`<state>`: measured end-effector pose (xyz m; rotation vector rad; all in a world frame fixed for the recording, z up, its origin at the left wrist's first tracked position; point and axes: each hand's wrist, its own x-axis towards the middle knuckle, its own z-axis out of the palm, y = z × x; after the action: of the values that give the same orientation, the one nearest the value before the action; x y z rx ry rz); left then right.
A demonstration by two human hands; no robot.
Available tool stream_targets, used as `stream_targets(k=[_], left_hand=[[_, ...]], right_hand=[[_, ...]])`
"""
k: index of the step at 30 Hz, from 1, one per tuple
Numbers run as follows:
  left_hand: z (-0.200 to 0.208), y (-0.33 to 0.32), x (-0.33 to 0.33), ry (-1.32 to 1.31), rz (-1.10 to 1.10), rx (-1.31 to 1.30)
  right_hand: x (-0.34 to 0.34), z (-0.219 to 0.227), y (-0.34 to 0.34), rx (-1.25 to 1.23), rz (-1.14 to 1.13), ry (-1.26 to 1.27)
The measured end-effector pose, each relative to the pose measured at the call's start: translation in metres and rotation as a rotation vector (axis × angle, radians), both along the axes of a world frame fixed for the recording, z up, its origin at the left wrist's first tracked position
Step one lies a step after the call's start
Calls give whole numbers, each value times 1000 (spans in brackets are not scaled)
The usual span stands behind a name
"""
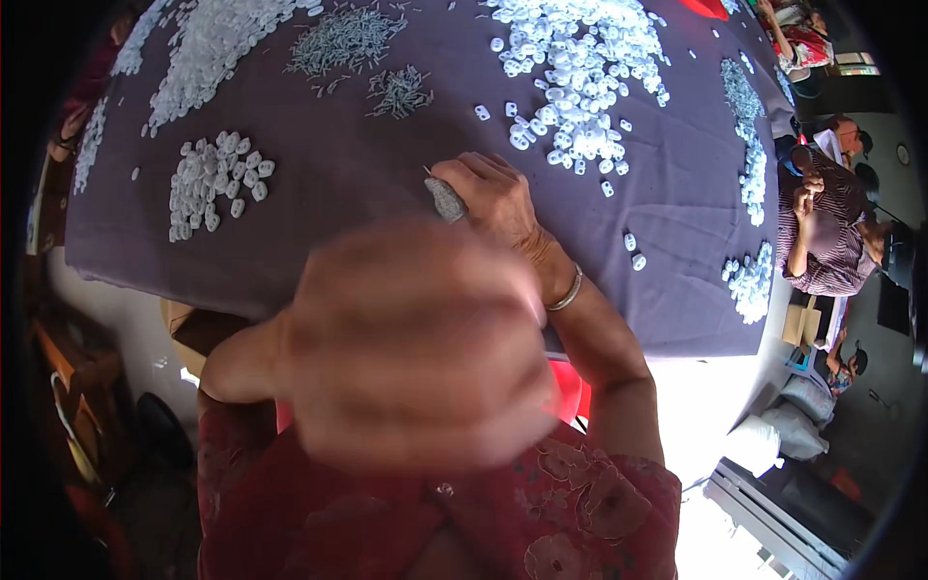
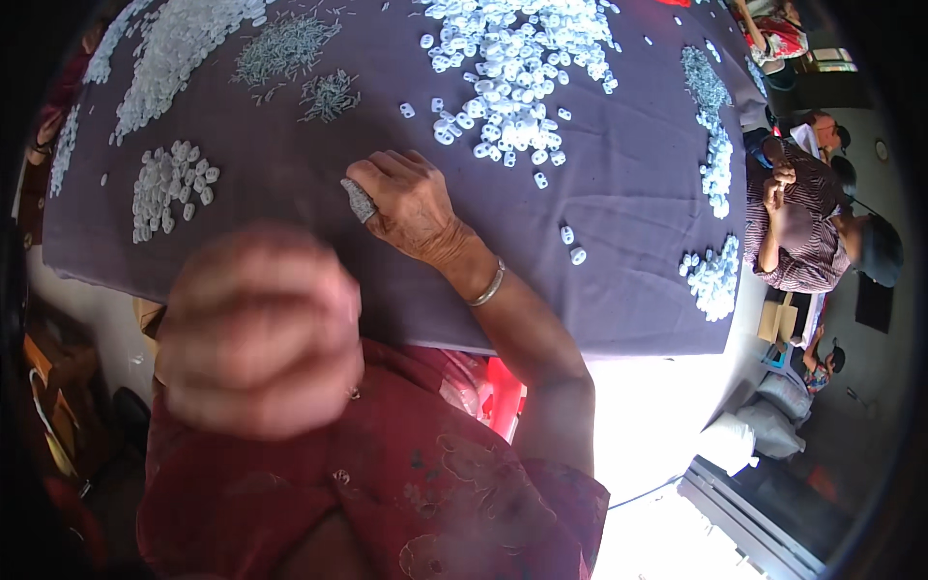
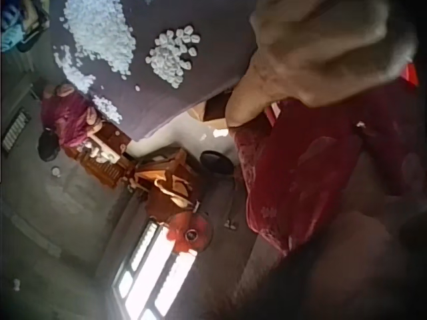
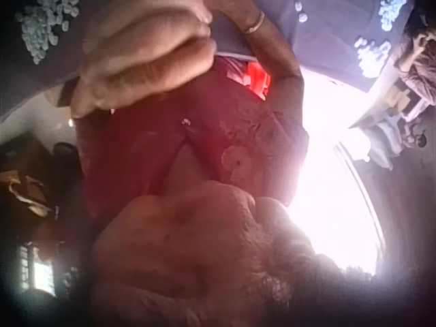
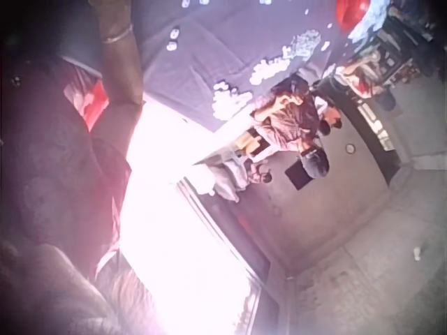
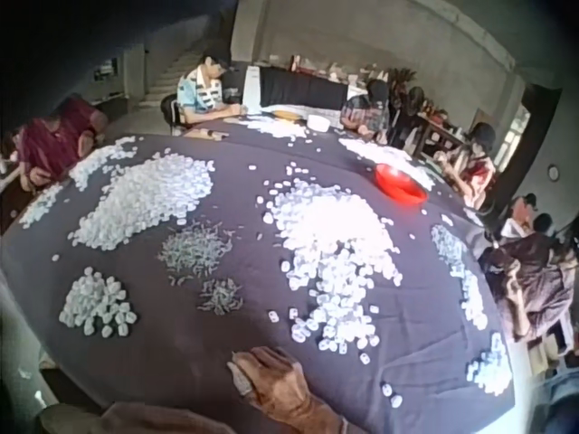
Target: The person assembles plastic cord locks by hand, picking up plastic pieces and springs from the table and pressing the components together.
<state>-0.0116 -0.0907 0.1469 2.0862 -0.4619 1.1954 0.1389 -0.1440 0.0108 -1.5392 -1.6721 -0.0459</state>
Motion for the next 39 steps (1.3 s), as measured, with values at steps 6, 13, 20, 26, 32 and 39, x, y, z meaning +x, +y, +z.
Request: stream_targets(k=[6,13,20,26,32,39], left_hand=[[58,-14,-22,251,-194,-18],[55,-28,-18,175,-259,144],[16,-64,-14,64,-185,11],[-36,-29,26,89,-88,147],[-84,34,17,489,180,58],[-125,70,20,559,430,-157]], right_hand=[[-1,-1,-1,-33,-22,-57],[-6,-3,5,-51,6,-78],[-3,-3,2,-53,-37,-37],[18,3,0,3,-179,29],[60,21,-14,-44,-376,184],[78,19,-19,-209,-327,-80]])
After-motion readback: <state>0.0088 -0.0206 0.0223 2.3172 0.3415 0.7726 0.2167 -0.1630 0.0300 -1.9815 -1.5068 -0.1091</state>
